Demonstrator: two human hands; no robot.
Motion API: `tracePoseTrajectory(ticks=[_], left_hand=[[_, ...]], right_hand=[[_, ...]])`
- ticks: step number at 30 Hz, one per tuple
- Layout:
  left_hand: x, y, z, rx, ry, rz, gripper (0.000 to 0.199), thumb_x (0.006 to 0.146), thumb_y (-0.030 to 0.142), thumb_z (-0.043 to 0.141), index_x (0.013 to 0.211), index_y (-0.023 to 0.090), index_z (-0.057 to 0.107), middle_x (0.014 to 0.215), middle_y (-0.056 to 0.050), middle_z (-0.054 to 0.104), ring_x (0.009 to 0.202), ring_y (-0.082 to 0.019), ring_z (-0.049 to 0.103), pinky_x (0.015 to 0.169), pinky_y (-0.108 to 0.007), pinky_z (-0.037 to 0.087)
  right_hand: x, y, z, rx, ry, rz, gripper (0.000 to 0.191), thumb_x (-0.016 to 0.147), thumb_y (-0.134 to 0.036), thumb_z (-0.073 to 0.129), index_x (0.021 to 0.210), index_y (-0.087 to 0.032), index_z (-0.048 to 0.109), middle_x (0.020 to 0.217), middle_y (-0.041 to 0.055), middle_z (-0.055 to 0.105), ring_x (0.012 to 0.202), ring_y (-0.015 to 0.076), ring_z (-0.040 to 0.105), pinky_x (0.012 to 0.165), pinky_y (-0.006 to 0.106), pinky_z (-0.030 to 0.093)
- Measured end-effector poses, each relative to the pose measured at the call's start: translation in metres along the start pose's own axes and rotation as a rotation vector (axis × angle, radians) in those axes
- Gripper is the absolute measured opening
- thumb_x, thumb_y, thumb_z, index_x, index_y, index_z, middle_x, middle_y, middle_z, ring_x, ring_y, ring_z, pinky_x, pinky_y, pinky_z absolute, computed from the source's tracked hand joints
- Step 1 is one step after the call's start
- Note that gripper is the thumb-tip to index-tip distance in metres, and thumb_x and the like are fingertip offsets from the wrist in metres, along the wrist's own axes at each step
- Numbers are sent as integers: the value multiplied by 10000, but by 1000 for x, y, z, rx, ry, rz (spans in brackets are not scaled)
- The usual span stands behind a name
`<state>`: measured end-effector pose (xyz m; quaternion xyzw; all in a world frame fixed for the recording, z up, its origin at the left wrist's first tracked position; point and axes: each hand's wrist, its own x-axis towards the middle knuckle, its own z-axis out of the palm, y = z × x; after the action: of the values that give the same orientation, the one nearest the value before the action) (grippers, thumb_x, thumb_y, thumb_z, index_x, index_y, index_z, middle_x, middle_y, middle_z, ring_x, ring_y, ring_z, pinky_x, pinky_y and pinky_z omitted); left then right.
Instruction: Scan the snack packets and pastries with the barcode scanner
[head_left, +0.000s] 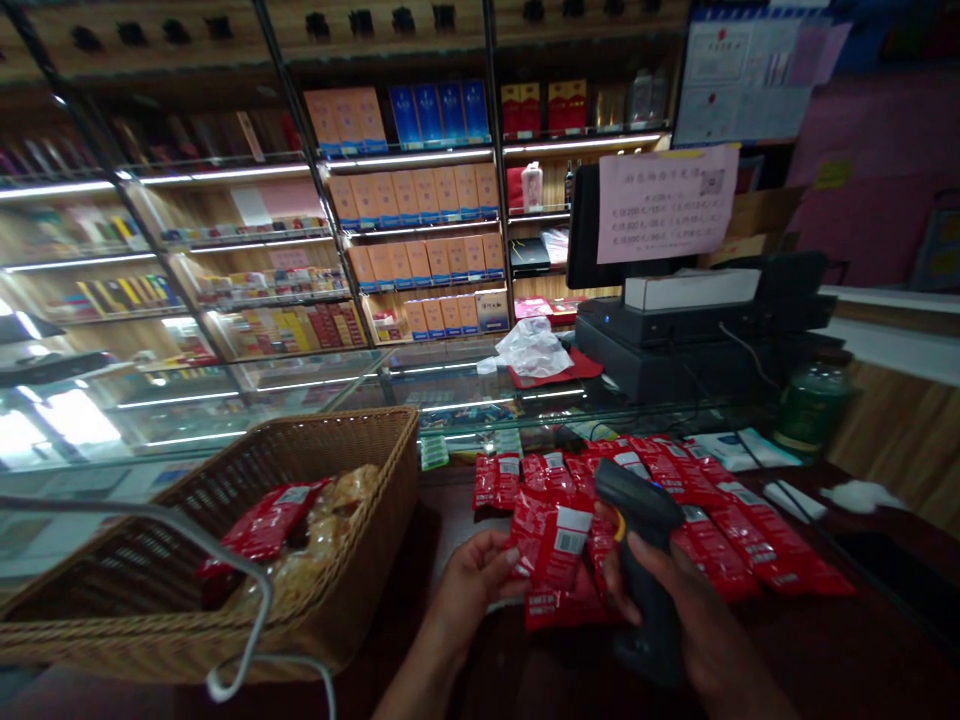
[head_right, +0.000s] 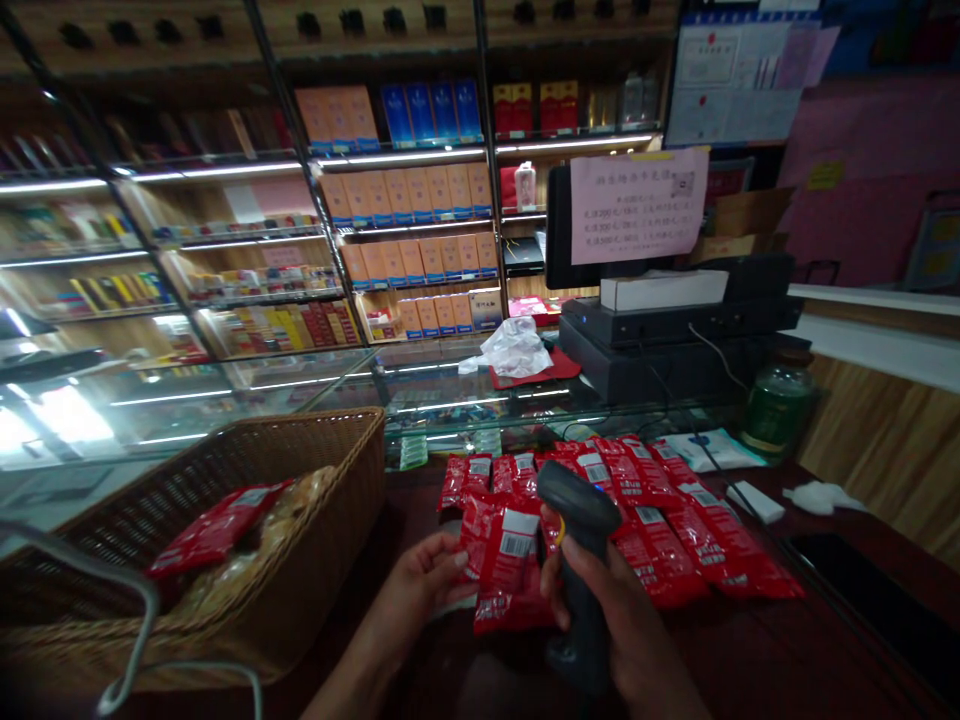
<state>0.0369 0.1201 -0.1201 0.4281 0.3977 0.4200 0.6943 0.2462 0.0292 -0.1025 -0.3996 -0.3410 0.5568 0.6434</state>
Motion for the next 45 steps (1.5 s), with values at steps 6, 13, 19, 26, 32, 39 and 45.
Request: tracePoseTrajectory(ticks=[6,13,19,26,32,39,45], left_hand=[[0,20,-7,-61,202,251,412,570,456,897,784,168,696,793,-2,771,788,-138,706,790,-249,577],[-3,22,-2,-84,259,292,431,562,446,894,792,139,696,780,-36,773,771,-172,719,801,-313,591],[-1,20,-4,-91,264,271,424,577,436,886,797,134,685,786,-47,772,793,-202,734,851,-362,592],[-4,20,-4,-56,273,284,321,662,391,834,814,142,701,863,-46,772,847,-190,723,847,-321,587],[2,20,-4,-30,274,295,382,620,438,841,805,148,675,801,-48,762,803,-211,725,852,-373,582],[-48,57,18,239,410,563,214,768,392,727,863,200,723,853,-39,756,822,-226,700,794,-307,558],[-109,139,-16,867,896,795,264,858,364,571,1052,236,696,876,-21,769,800,-233,724,716,-294,539]], right_hand=[[1,6,2,-135,-9,-1,609,829,-573,690,1205,-112,561,660,59,724,482,181,621,497,287,485],[-11,19,21,-296,-23,-7,516,829,-674,647,784,-161,626,472,14,614,418,145,549,436,233,403],[-16,16,23,-404,24,-83,502,841,-674,634,713,-190,585,451,-7,568,405,141,514,443,256,388],[-19,13,24,-443,17,-106,525,857,-657,625,591,-207,575,420,15,552,390,153,511,446,271,409],[-18,14,22,-445,3,-128,507,881,-623,616,613,-192,612,428,20,565,402,149,526,478,270,422],[-18,27,12,-327,73,-64,420,847,-613,669,932,-203,640,544,1,620,445,169,539,446,280,436],[-23,12,9,-306,19,-13,451,773,-674,719,864,-233,702,564,34,628,489,209,563,466,329,468]])
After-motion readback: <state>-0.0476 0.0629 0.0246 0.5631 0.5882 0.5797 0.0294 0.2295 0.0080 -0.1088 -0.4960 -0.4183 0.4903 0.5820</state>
